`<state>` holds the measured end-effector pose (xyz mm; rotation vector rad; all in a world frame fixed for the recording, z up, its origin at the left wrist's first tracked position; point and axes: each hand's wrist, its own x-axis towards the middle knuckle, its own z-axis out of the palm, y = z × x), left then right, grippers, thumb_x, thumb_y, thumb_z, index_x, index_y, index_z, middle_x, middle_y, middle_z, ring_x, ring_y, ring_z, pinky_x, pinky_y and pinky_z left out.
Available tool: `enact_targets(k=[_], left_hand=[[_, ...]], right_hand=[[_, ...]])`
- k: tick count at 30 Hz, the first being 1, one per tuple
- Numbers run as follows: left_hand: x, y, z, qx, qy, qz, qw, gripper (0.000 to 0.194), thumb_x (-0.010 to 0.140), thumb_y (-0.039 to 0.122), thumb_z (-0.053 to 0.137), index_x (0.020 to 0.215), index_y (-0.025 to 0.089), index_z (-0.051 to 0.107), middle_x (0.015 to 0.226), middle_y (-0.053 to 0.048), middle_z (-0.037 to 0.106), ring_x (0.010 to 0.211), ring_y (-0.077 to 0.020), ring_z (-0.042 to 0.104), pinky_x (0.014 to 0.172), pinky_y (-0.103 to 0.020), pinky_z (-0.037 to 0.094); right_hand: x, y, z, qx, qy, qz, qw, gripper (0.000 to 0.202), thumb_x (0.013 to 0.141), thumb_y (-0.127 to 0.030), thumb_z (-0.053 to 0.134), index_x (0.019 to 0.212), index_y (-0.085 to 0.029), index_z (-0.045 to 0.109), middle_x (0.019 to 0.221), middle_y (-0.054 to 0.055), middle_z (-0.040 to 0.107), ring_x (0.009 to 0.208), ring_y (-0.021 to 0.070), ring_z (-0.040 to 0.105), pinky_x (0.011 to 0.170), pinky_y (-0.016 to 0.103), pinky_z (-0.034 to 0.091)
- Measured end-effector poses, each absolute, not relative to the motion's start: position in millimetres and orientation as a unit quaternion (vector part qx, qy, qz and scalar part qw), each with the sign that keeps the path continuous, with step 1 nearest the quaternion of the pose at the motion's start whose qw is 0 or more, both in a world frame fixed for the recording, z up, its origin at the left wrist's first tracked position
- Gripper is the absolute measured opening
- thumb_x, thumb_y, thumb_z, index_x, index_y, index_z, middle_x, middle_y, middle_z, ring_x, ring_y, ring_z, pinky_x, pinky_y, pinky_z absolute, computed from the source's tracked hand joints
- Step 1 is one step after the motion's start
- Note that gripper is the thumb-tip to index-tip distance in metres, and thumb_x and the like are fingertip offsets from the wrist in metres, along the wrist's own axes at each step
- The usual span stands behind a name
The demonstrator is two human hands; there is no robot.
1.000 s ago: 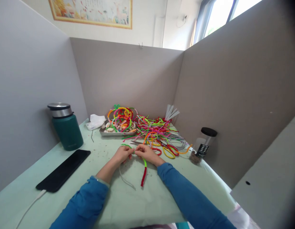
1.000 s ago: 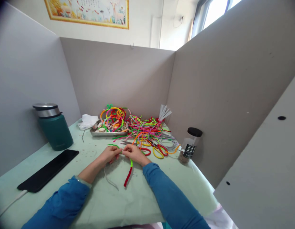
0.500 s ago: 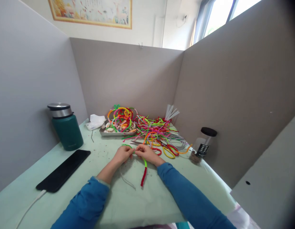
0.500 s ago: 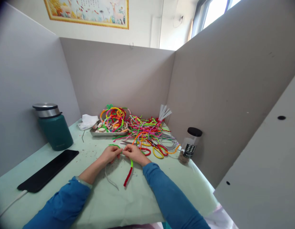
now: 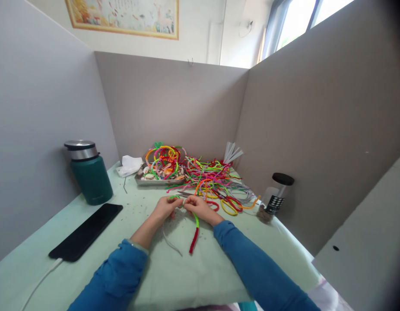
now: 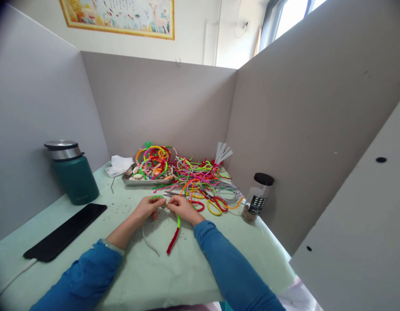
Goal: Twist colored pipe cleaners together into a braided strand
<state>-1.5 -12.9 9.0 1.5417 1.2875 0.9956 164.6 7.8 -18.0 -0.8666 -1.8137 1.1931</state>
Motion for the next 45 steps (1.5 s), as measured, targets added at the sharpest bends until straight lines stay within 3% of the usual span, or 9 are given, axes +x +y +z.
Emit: enact_targets(k=[2, 8, 14, 18, 26, 45], left_hand=[[-2, -12, 9, 0.623, 0.514, 0.393, 0.439, 0.038, 0.065, 0.051, 0.058, 0.067, 0.013, 0.056, 0.037, 0.006, 0.039, 0.032, -0.0070, 0.039, 0.036, -0.019, 0.026], [-4, -5, 2, 0.641, 0.482, 0.401, 0.442, 0.032, 0.060, 0.040, 0.064, 0.075, 0.013, 0.060, 0.059, 0.003, 0.055, 0.034, -0.0049, 0.040, 0.036, -0.020, 0.031], [-4, -2, -1, 0.647, 0.532, 0.379, 0.395, 0.029, 0.063, 0.034, 0.060, 0.082, 0.012, 0.064, 0.054, 0.002, 0.054, 0.033, -0.0054, 0.039, 0.035, -0.020, 0.032], [-4, -2, -1, 0.664, 0.560, 0.358, 0.343, 0.030, 0.065, 0.036, 0.058, 0.083, 0.013, 0.066, 0.046, 0.003, 0.050, 0.033, -0.0071, 0.041, 0.037, -0.019, 0.032], [-3, -6, 3, 0.687, 0.570, 0.336, 0.301, 0.031, 0.068, 0.037, 0.054, 0.081, 0.014, 0.069, 0.049, 0.002, 0.055, 0.036, -0.0076, 0.043, 0.041, -0.020, 0.032], [-9, 3, -10, 0.691, 0.566, 0.314, 0.322, 0.037, 0.069, 0.043, 0.053, 0.085, 0.014, 0.068, 0.042, 0.004, 0.047, 0.034, -0.0085, 0.041, 0.039, -0.020, 0.031]], right_hand=[[165, 7, -16, -0.344, -0.713, 0.468, 0.392, 0.015, 0.075, -0.031, 0.056, 0.075, -0.016, 0.052, 0.056, -0.004, 0.048, 0.049, 0.0077, 0.043, 0.046, 0.019, 0.031], [165, 7, -14, -0.351, -0.709, 0.466, 0.396, 0.015, 0.074, -0.030, 0.057, 0.075, -0.016, 0.053, 0.057, -0.004, 0.049, 0.050, 0.0074, 0.044, 0.046, 0.018, 0.031], [164, 11, -20, -0.355, -0.709, 0.464, 0.395, 0.012, 0.073, -0.027, 0.056, 0.074, -0.016, 0.052, 0.055, -0.005, 0.049, 0.049, 0.0075, 0.044, 0.045, 0.018, 0.031], [164, 11, -21, -0.357, -0.709, 0.464, 0.393, 0.012, 0.074, -0.027, 0.055, 0.075, -0.016, 0.052, 0.056, -0.004, 0.049, 0.048, 0.0075, 0.044, 0.045, 0.018, 0.031], [164, 12, -22, -0.353, -0.710, 0.462, 0.397, 0.013, 0.074, -0.028, 0.055, 0.075, -0.016, 0.053, 0.055, -0.004, 0.049, 0.048, 0.0076, 0.044, 0.045, 0.018, 0.032], [164, 12, -22, -0.355, -0.702, 0.476, 0.392, 0.014, 0.073, -0.029, 0.057, 0.074, -0.016, 0.052, 0.054, -0.005, 0.049, 0.046, 0.0076, 0.044, 0.043, 0.018, 0.032]])
